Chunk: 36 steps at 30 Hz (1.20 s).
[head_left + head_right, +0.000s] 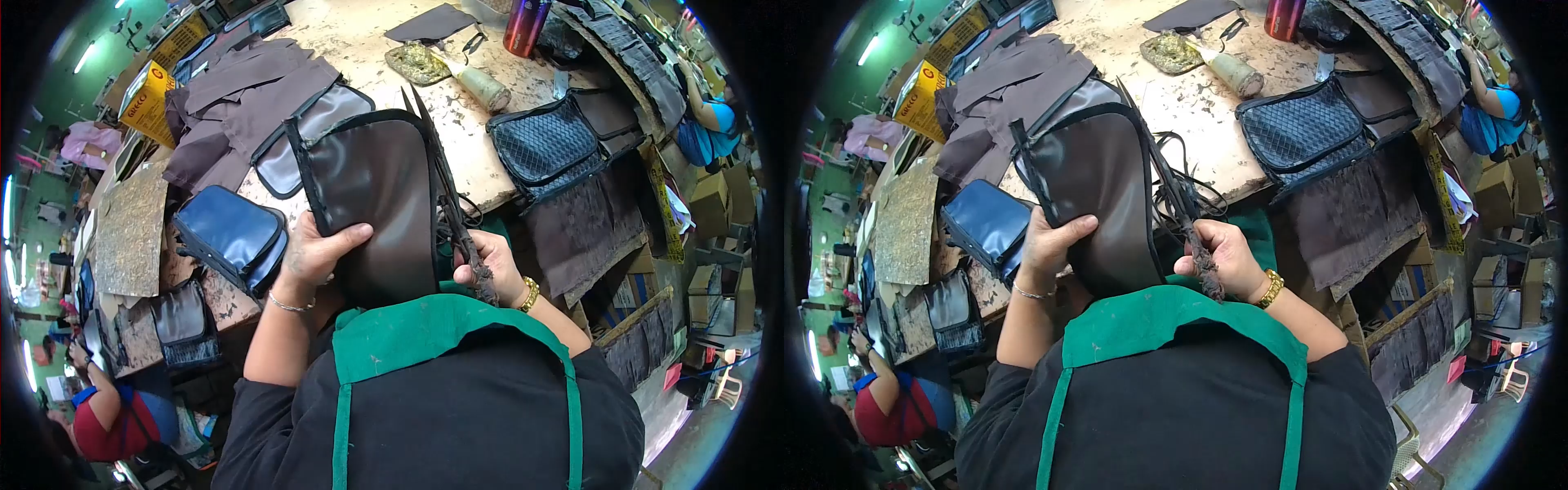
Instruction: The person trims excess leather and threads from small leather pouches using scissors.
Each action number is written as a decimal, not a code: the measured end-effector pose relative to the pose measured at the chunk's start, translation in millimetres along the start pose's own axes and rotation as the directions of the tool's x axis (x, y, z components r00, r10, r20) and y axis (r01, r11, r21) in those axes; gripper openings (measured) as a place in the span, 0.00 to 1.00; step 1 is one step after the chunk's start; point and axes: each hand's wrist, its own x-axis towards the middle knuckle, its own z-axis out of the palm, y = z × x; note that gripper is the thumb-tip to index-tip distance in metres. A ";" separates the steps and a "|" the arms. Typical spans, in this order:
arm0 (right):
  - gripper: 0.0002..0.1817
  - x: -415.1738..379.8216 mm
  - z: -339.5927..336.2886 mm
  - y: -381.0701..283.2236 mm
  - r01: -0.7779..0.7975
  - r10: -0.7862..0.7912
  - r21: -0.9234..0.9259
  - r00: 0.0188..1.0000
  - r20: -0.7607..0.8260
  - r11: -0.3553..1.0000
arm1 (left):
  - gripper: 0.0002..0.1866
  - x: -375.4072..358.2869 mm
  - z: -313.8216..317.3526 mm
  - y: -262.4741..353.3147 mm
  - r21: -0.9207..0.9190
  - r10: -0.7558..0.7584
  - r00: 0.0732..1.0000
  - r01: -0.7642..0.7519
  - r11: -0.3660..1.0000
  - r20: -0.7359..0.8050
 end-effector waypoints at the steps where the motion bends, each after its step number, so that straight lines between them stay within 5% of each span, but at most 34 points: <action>1: 0.21 0.1 -1.5 -0.7 -0.038 0.037 0.042 0.999 0.026 0.998 | 0.17 2.6 -5.2 2.9 0.032 0.017 0.999 -0.018 0.999 0.044; 7: 0.24 8.6 6.9 -11.7 -0.029 0.019 0.241 0.999 0.047 0.970 | 0.18 5.5 -8.9 9.5 0.212 0.031 0.990 -0.060 0.975 0.136; 20: 0.22 -5.8 -4.1 1.3 -0.074 0.070 0.078 0.996 0.049 0.994 | 0.22 10.1 -21.1 19.6 0.166 -0.083 0.978 0.051 0.985 0.193; 26: 0.23 -2.8 3.9 -0.9 -0.045 0.031 0.277 0.998 0.057 0.960 | 0.26 12.7 -19.8 21.9 0.289 -0.088 0.971 0.020 0.957 0.222; 29: 0.28 -7.7 -1.9 1.7 -0.113 0.110 0.125 0.993 0.032 0.986 | 0.25 12.6 -19.7 23.7 0.270 -0.114 0.974 0.058 0.961 0.197; 36: 0.20 -14.2 0.1 7.4 -0.064 0.063 0.116 0.998 0.011 0.991 | 0.22 19.1 -30.1 33.3 0.241 -0.243 0.942 0.186 0.952 0.232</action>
